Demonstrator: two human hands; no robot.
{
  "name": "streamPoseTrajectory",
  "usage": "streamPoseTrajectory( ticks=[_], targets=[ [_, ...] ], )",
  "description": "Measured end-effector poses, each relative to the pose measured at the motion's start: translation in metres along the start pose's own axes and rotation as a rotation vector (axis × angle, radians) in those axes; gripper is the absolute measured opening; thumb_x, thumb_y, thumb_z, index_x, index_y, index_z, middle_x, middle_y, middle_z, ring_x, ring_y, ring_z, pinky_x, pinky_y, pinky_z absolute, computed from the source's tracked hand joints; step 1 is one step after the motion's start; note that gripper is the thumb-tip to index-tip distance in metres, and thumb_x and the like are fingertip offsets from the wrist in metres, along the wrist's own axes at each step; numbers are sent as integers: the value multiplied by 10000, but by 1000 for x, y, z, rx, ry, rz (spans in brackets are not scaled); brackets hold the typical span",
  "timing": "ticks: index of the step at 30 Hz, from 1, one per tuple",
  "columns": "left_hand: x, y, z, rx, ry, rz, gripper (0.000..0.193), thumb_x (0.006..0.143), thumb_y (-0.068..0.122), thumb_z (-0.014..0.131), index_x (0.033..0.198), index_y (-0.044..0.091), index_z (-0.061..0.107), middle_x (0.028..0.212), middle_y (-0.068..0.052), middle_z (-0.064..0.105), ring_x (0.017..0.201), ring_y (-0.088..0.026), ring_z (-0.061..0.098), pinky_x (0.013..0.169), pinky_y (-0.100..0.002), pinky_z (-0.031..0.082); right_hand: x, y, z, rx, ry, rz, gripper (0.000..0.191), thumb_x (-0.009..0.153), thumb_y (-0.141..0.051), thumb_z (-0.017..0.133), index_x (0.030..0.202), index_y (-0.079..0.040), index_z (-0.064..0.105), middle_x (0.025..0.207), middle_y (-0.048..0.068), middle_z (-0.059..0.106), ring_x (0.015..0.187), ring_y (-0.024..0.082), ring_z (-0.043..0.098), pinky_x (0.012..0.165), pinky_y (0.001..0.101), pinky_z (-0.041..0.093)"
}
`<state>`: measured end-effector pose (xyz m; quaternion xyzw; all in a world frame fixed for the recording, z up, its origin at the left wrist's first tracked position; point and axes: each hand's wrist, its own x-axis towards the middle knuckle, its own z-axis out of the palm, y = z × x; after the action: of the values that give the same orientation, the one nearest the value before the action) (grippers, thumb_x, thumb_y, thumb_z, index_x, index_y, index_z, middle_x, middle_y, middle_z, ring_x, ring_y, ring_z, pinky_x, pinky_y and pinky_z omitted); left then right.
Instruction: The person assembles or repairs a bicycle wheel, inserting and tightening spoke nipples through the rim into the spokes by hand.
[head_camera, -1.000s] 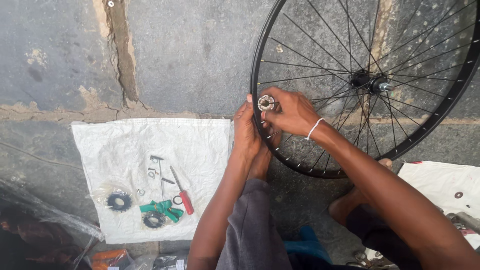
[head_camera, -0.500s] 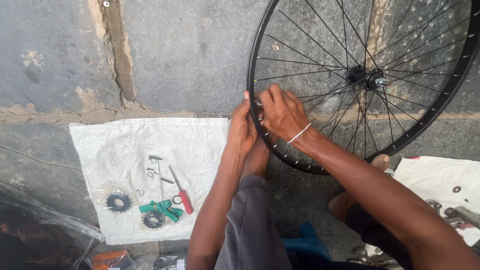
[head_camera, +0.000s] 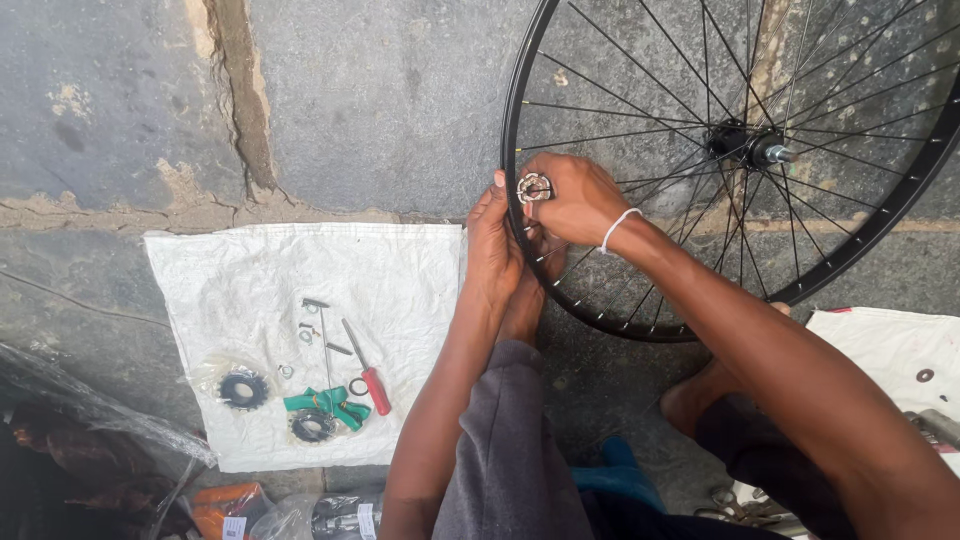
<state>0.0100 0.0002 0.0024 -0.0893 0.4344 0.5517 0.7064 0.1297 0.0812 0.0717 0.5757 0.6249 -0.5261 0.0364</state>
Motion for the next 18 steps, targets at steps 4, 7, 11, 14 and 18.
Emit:
streamPoseTrajectory(
  ticks=[4, 7, 11, 14, 18],
  targets=[
    [3, 4, 3, 49, 39, 93, 263, 992, 343, 701, 1000, 82, 673, 846, 3, 658, 710, -76, 590, 632, -228, 482, -18, 1, 17, -585, 451, -532, 260, 798, -85, 738, 1032, -4, 660, 884, 203, 701, 874, 365, 706, 1032, 571, 455],
    [6, 10, 9, 95, 85, 81, 331, 934, 410, 692, 908, 82, 657, 818, -7, 655, 701, -86, 599, 617, -233, 489, -27, 6, 17, -537, 427, -397, 271, 808, -122, 754, 1049, -4, 720, 888, 216, 718, 854, 366, 703, 957, 560, 454],
    [2, 6, 14, 141, 113, 49, 400, 946, 471, 710, 818, 107, 606, 705, 5, 559, 548, -86, 504, 464, -225, 422, -37, 17, -1, -285, 254, -67, 228, 856, -206, 750, 992, -26, 719, 934, 199, 727, 841, 359, 696, 954, 504, 470],
    [-3, 2, 11, 81, 103, 29, 391, 946, 456, 709, 818, 102, 604, 704, -5, 562, 515, -97, 504, 431, -224, 421, -45, 27, 0, -197, 435, -273, 195, 883, -163, 729, 1025, -30, 714, 1012, 172, 728, 957, 337, 696, 1055, 503, 454],
    [-6, 1, 5, 28, 59, 26, 295, 964, 379, 703, 937, 91, 650, 789, -20, 611, 605, -93, 556, 486, -234, 451, -40, 41, 17, -208, 637, -514, 329, 955, -145, 708, 1246, 6, 676, 1209, 193, 702, 1140, 335, 671, 1147, 517, 384]
  ],
)
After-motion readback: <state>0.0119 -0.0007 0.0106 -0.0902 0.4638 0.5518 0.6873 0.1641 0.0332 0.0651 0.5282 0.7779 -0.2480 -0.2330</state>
